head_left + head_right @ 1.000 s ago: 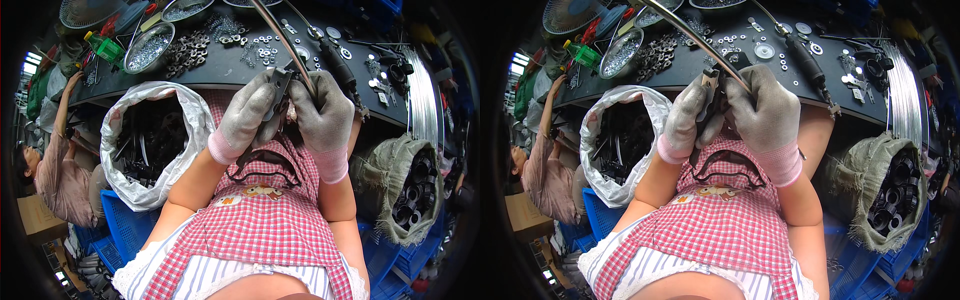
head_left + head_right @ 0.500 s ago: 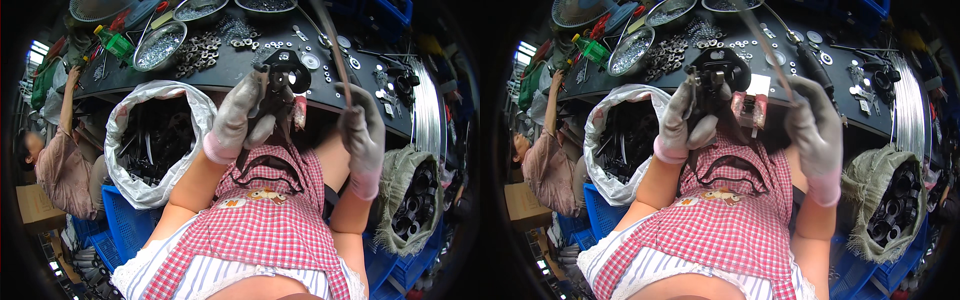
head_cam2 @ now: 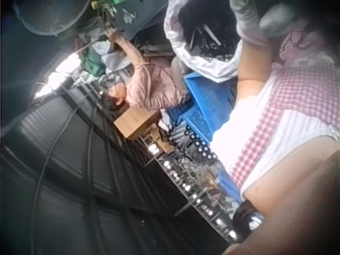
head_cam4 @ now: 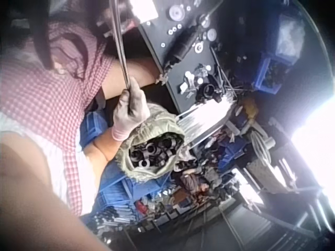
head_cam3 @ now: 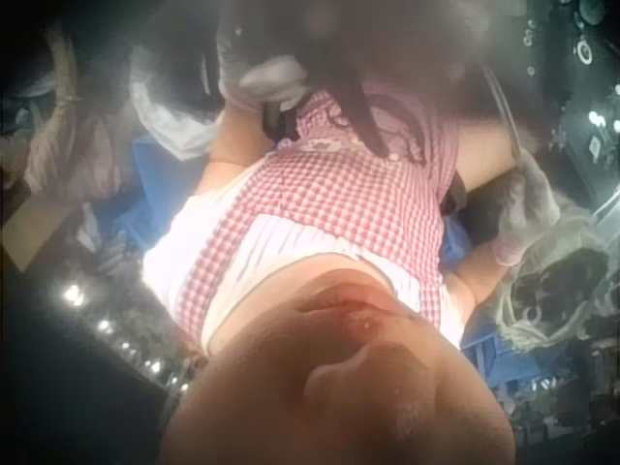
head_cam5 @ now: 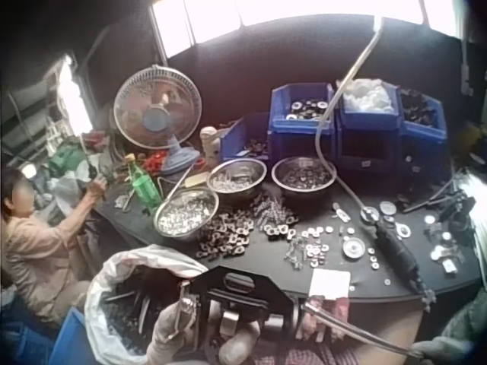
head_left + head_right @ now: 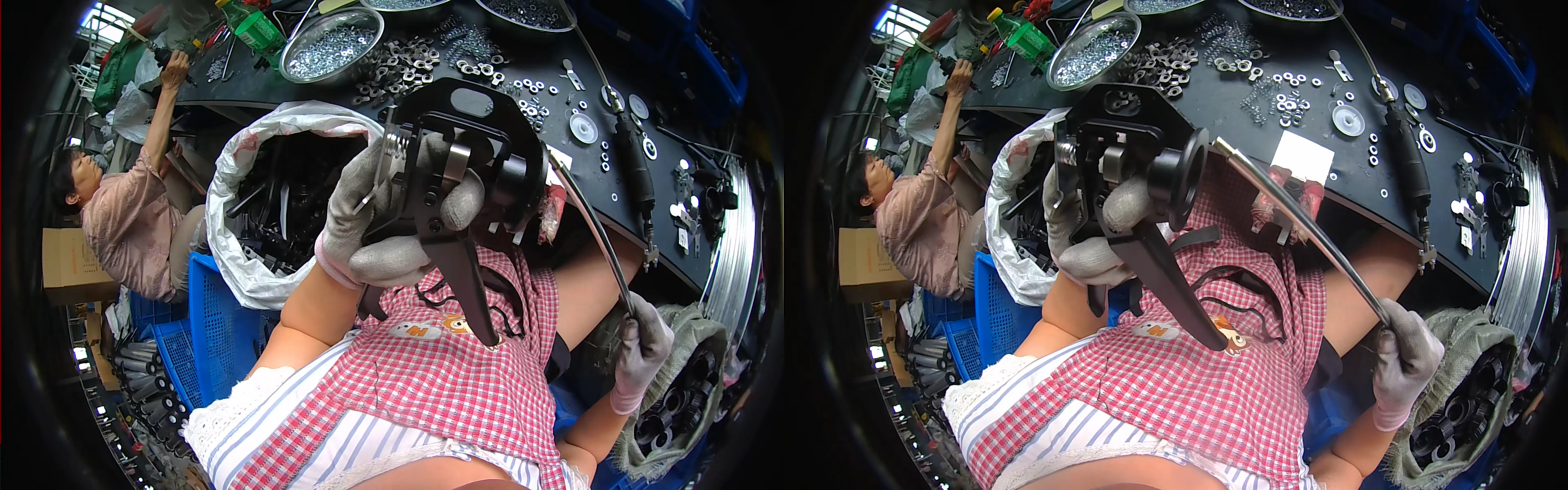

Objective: The person assembles caulking guns by fitting springs, metal rods, and plates onto trigger handles, fastening components with a power screwdriver, and attaching cylindrical barrels and end caps before placing the completed tools into a crate.

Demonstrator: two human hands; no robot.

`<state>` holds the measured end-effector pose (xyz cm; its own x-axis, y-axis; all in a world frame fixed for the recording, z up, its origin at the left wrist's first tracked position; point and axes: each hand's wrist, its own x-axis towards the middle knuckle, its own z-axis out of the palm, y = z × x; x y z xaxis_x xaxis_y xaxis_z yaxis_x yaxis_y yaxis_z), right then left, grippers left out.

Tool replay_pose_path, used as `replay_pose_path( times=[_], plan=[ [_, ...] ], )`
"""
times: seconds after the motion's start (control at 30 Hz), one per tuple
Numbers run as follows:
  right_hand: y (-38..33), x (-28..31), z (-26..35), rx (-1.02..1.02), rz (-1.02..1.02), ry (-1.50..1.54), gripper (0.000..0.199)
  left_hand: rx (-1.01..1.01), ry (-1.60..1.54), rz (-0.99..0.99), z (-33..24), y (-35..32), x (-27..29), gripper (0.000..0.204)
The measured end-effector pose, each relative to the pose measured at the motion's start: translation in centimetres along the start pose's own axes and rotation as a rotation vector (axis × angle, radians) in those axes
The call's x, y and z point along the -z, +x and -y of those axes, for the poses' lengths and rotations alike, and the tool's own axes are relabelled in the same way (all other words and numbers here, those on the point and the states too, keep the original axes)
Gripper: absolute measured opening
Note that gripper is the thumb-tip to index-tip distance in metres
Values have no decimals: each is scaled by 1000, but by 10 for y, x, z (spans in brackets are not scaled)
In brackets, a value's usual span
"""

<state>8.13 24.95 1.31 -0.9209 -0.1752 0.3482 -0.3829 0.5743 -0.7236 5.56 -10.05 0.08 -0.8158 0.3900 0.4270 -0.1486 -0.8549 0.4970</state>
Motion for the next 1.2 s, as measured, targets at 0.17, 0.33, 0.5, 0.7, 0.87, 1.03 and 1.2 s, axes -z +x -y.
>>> replay_pose_path(
  times=[0.17, 0.33, 0.5, 0.7, 0.87, 1.03, 1.2],
  plan=[
    [1, -9, 9, 43, 91, -18, 25, 61, -282, 20, 2, -3, -1, 53],
    [11, -6, 21, 152, 132, -213, 27, 216, -491, -334, -10, -3, -27, 47],
    [32, 2, 25, 365, 181, -342, 33, 213, -482, -224, -9, -26, -16, 49],
    [45, 4, 37, 236, 343, -244, 33, 86, -552, -391, -5, -34, -12, 49],
    [54, 6, 21, 179, 383, -97, 35, 257, -363, -471, -28, -20, -35, 50],
    [55, 4, 15, 585, 49, -551, 25, 316, -429, -243, -27, -22, -28, 52],
    [54, 9, 21, 442, 285, -440, 28, 304, -387, -258, -25, -22, -29, 55]
  ],
)
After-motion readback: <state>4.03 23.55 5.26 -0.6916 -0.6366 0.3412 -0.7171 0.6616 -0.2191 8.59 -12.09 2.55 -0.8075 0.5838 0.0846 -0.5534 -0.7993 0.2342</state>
